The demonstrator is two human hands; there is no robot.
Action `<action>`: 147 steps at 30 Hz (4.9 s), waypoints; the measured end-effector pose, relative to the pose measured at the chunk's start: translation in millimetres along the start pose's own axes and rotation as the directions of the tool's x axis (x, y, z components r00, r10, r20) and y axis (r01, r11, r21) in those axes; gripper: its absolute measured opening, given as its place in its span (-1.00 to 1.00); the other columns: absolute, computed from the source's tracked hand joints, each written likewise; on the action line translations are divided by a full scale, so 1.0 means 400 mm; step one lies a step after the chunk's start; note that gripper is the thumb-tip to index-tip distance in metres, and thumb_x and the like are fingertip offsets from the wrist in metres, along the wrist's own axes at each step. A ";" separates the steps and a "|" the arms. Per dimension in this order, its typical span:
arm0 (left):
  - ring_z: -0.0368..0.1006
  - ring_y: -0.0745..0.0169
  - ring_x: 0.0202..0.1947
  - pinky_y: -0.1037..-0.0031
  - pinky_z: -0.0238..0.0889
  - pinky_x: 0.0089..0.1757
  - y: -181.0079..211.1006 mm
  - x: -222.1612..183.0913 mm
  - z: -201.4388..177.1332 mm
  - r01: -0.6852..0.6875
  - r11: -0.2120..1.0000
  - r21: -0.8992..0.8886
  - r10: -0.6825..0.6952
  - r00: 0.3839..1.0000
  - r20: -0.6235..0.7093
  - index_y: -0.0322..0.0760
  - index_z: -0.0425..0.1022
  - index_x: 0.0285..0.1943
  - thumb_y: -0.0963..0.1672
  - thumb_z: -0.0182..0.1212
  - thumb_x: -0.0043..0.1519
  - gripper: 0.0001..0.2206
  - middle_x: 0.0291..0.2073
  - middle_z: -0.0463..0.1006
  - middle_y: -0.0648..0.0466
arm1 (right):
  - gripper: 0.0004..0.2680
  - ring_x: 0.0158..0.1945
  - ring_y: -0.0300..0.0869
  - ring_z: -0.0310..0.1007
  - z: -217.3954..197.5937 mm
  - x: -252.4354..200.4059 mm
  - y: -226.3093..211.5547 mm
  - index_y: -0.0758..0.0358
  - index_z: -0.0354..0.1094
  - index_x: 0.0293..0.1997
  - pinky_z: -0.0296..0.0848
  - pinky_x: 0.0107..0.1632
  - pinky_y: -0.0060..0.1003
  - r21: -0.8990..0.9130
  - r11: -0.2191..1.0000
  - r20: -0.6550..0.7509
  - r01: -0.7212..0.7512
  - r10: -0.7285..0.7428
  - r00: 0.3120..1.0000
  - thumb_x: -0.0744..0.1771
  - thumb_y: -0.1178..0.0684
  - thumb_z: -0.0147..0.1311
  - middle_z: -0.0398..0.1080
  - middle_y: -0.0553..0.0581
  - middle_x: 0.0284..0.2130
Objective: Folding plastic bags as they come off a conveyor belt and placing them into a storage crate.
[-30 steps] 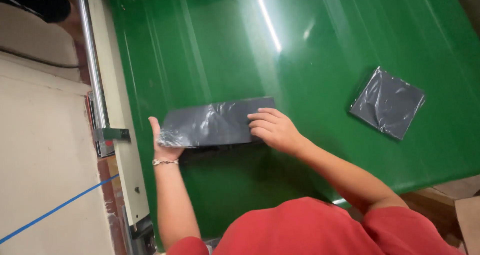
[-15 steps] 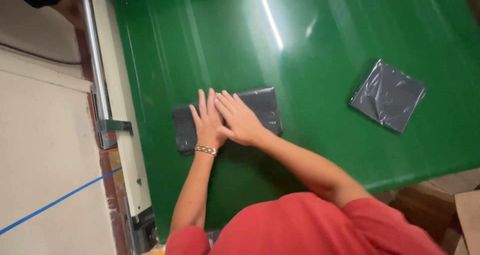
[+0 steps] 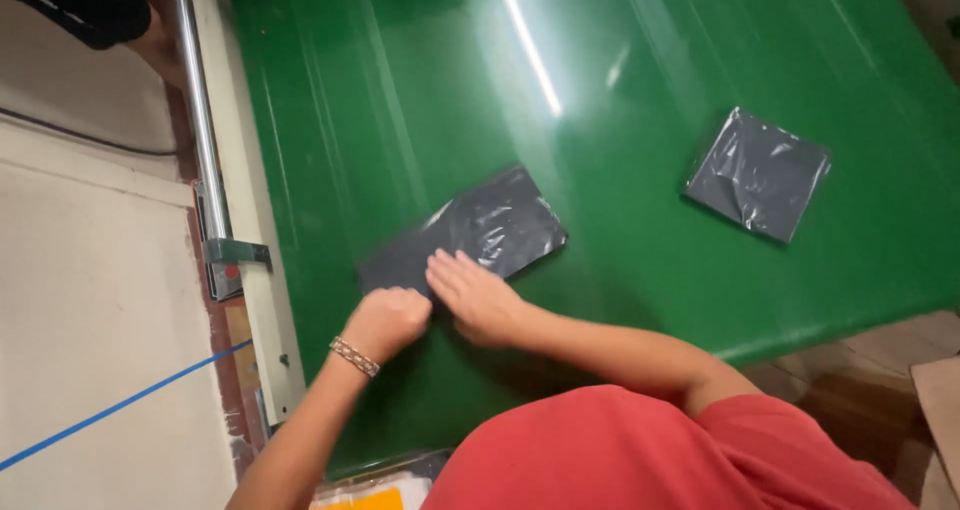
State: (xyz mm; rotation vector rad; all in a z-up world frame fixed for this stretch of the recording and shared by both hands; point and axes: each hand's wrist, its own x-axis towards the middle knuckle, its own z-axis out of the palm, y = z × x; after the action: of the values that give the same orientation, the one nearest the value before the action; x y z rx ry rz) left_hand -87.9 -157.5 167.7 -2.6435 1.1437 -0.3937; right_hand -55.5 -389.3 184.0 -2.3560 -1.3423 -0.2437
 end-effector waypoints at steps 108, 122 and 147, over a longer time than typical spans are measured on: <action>0.07 -0.08 0.41 -0.09 0.13 0.17 0.843 0.778 -0.276 0.268 0.872 -0.409 -0.244 0.963 0.110 -0.17 0.31 0.30 0.31 0.13 0.01 -0.19 0.34 0.27 0.00 | -0.58 -0.06 0.26 0.53 -0.683 -1.080 0.618 0.27 0.47 -0.21 0.48 -0.07 0.15 -0.067 0.025 0.172 -0.997 0.985 0.013 0.18 -0.34 0.24 0.54 0.33 -0.25; 0.52 0.16 -0.17 0.32 0.36 -0.24 0.632 0.734 -0.405 0.363 0.639 -0.678 -0.232 0.932 0.279 0.05 0.47 -0.21 0.07 0.23 0.11 -0.79 -0.33 0.53 0.24 | -0.72 -0.07 0.01 0.41 -0.853 -0.990 0.525 0.41 0.33 0.09 0.41 -0.14 -0.16 0.921 0.093 0.113 -0.379 0.866 0.488 0.30 0.08 0.08 0.37 0.39 -0.02; 0.38 0.04 -0.07 0.25 0.49 -0.24 0.205 1.110 -0.057 0.860 0.474 -0.189 -0.876 0.483 -0.001 -0.18 0.37 0.14 0.03 0.45 0.04 -0.46 -0.09 0.41 0.07 | -0.19 -0.17 0.29 0.52 -0.432 -0.446 1.362 0.17 0.08 0.21 0.55 -0.07 0.15 -0.174 0.590 0.214 -0.788 0.804 0.555 -0.05 -0.23 0.53 0.17 0.24 -0.04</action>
State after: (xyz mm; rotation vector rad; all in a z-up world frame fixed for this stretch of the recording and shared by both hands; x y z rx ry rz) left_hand 141.6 -541.9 230.4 -3.1862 -0.3451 -0.6097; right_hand 325.5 -848.0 130.9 -2.8479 -0.1987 0.3422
